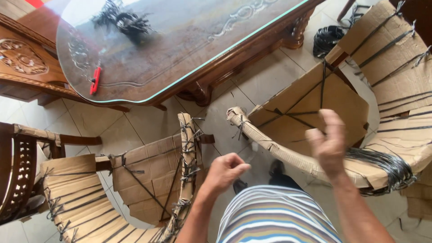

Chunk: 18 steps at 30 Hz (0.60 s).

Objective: Wrapping cardboard around wooden chair frames and securing it with wire

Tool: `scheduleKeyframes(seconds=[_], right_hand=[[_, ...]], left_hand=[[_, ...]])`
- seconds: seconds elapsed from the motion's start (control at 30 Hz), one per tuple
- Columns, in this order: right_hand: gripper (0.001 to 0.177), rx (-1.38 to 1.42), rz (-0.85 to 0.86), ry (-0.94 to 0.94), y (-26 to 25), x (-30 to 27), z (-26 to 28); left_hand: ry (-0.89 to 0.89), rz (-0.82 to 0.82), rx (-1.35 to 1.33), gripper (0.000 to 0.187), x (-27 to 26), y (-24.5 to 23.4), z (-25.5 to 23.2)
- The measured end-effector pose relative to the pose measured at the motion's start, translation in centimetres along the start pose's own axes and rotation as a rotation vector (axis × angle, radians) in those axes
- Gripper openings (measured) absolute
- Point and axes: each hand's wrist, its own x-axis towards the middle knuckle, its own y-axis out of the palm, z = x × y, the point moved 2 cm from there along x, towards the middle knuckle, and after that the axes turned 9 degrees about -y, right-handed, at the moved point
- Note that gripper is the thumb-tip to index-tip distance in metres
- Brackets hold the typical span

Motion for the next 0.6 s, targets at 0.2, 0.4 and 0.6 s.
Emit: scheduleKeyframes(seconds=[0.2,0.4,0.6], right_hand=[[0.029,0.23,0.854,-0.186,5.1,-2.5,2.0],[0.016,0.118,1.01,0.104,3.5,0.6,-1.4],[0.013,0.113,0.994,0.381,2.7,4.0,-7.7]], left_hand=[[-0.092,0.048,0.124,0.018,0.5,4.2,-3.0],[-0.185,-0.07,-0.233,0.022,3.0,3.5,1.5],[-0.332,-0.097,-0.588,0.023,3.8,7.7,3.6]])
